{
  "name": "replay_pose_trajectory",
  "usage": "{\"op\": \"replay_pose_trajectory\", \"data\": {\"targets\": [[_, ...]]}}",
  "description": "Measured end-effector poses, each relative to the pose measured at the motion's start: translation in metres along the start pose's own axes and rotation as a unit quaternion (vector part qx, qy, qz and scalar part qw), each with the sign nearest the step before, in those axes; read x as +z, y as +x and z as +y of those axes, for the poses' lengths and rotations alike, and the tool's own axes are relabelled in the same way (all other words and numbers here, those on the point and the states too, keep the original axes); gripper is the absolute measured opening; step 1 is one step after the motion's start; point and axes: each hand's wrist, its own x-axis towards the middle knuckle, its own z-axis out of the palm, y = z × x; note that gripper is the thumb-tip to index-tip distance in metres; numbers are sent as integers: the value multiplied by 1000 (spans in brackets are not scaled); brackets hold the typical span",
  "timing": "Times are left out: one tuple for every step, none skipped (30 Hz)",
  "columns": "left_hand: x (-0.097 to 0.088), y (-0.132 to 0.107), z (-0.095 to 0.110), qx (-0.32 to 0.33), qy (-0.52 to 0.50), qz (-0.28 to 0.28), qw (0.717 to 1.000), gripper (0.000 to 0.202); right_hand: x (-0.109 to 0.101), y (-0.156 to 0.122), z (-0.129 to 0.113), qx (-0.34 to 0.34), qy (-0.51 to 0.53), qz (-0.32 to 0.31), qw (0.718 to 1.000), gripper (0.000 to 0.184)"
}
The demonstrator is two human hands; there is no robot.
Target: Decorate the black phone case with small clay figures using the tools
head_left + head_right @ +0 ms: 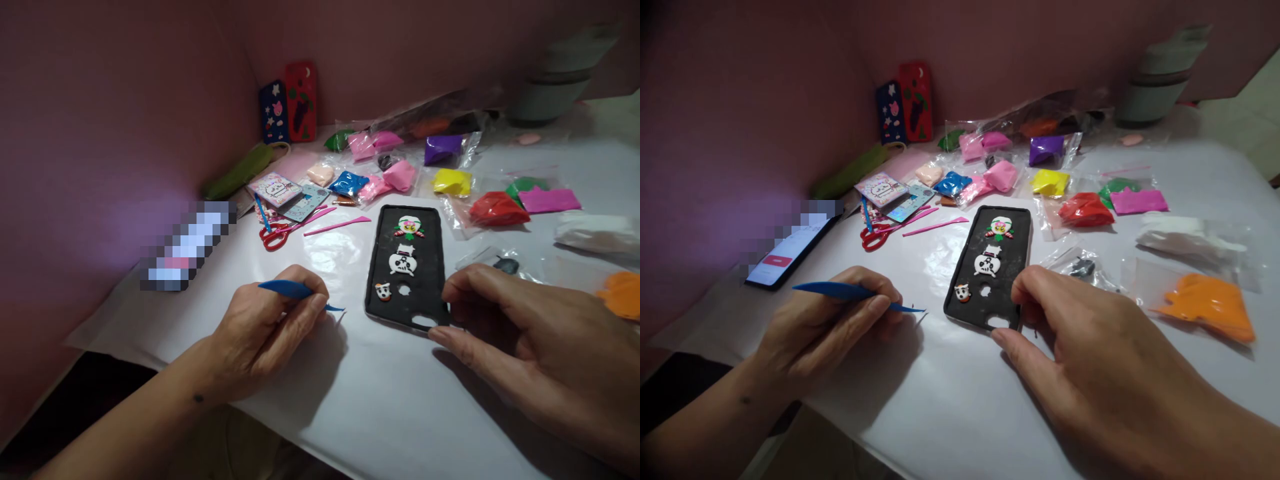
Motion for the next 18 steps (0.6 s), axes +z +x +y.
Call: {"op": "replay_pose_trajectory", "data": {"targets": [[0,-1,0,-1,1,3,1000,15,0,0,0,0,-1,1,1000,19],[1,-2,1,-4,1,8,1000,15,0,-1,0,1,-3,-1,1000,20],[1,-3,1,-7,-1,14,1000,14,-1,-1,0,0,-6,-3,1000,21],[1,-3,2,-13,-6,23,1000,14,-1,0,-1,0,-9,-5,1000,21],[0,-3,3,-17,-13,30,999,14,-1,1,-1,1,-12,-6,1000,22],[-1,-2,5,-17,-21,32,999,14,-1,2,-2,2,-12,-7,1000,22],[-3,-1,7,-14,-24,31,999,15,-2,3,-3,3,-9,-8,1000,21],[-5,1,11,-8,-23,25,999,16,-2,3,-4,5,-3,-10,1000,21],[-8,3,15,-2,-15,15,1000,16,-2,4,-5,8,3,-11,1000,20],[-12,6,20,8,-3,3,1000,16,-2,5,-5,11,8,-13,1000,20],[-15,9,25,14,12,-8,1000,14,-3,5,-6,14,12,-13,1000,20],[-18,13,30,19,27,-18,999,12,-3,4,-6,15,13,-11,1000,21],[-21,17,34,25,41,-30,998,10,-3,4,-6,16,10,-14,1000,22],[-22,22,38,29,55,-41,997,9,-4,3,-6,15,6,-14,1000,23],[-22,27,40,37,69,-50,996,8,-4,3,-6,15,1,-15,1000,24],[-21,32,41,46,81,-58,994,7,-4,3,-6,15,-3,-17,1000,24],[-20,36,41,57,92,-63,992,6,-3,2,-6,13,-5,-17,1000,25],[-18,40,40,71,101,-68,990,6,-3,2,-6,11,-5,-18,1000,25]]}}
